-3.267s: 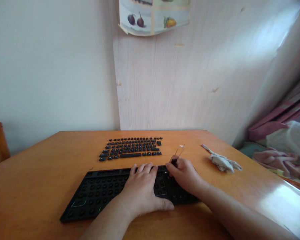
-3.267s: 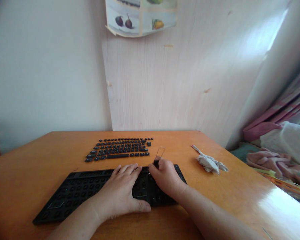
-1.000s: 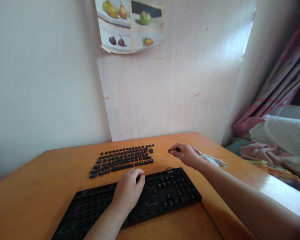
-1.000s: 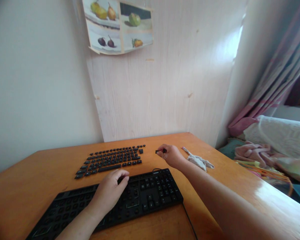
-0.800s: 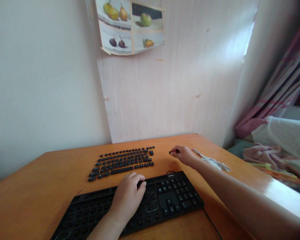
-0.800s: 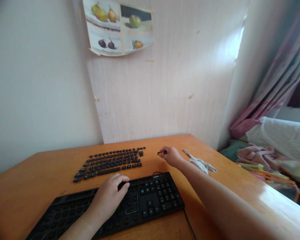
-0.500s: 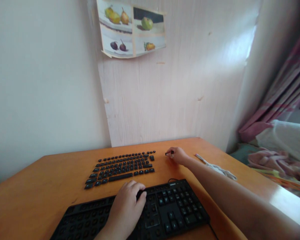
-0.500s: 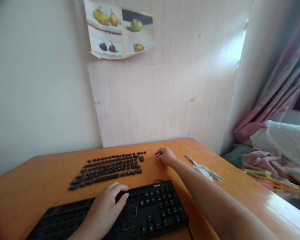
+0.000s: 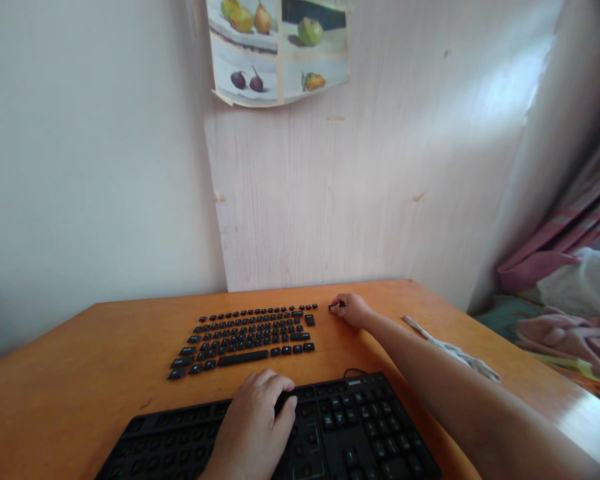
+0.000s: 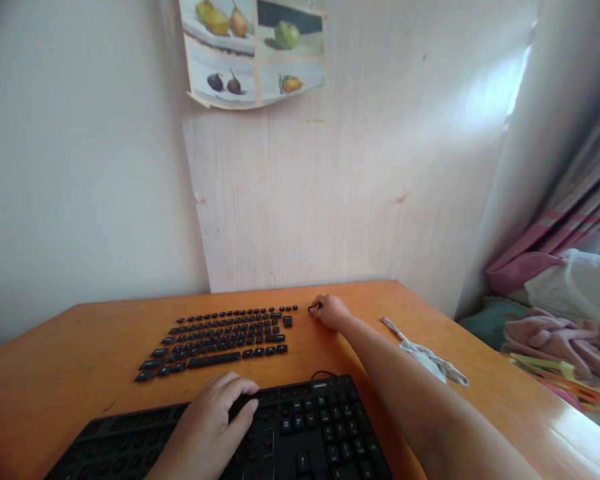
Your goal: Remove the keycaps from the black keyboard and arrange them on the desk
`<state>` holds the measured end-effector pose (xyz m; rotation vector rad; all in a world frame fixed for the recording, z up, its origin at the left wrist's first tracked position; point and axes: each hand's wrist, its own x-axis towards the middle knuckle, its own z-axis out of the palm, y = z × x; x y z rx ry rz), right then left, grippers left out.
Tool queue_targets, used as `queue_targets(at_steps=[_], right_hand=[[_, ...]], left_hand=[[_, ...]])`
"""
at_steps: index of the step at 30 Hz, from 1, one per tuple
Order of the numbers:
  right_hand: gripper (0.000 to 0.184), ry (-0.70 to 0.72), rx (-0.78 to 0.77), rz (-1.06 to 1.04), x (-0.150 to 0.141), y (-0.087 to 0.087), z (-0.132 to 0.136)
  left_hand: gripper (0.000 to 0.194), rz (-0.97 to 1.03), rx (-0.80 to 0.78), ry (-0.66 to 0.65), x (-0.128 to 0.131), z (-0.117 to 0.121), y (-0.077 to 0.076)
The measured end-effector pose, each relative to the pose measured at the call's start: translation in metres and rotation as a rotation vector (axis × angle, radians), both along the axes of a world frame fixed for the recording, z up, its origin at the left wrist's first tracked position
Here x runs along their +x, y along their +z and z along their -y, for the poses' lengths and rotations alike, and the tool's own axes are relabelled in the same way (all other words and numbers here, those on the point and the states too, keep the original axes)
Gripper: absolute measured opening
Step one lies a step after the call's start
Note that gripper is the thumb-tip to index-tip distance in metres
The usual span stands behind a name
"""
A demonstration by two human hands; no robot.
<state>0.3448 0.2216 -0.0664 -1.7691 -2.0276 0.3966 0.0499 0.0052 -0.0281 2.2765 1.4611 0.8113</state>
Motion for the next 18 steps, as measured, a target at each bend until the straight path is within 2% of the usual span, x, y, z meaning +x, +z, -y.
queue_targets(at_steps=[6, 18], right_hand=[[0.018, 0.032, 0.083, -0.004, -0.003, 0.007, 0.005], [0.019, 0.020, 0.120, 0.017, -0.003, 0.013, 0.015]], left_hand=[[0.017, -0.014, 0.013, -0.001, -0.001, 0.000, -0.002], [0.017, -0.037, 0.026, 0.001, 0.001, -0.001, -0.002]])
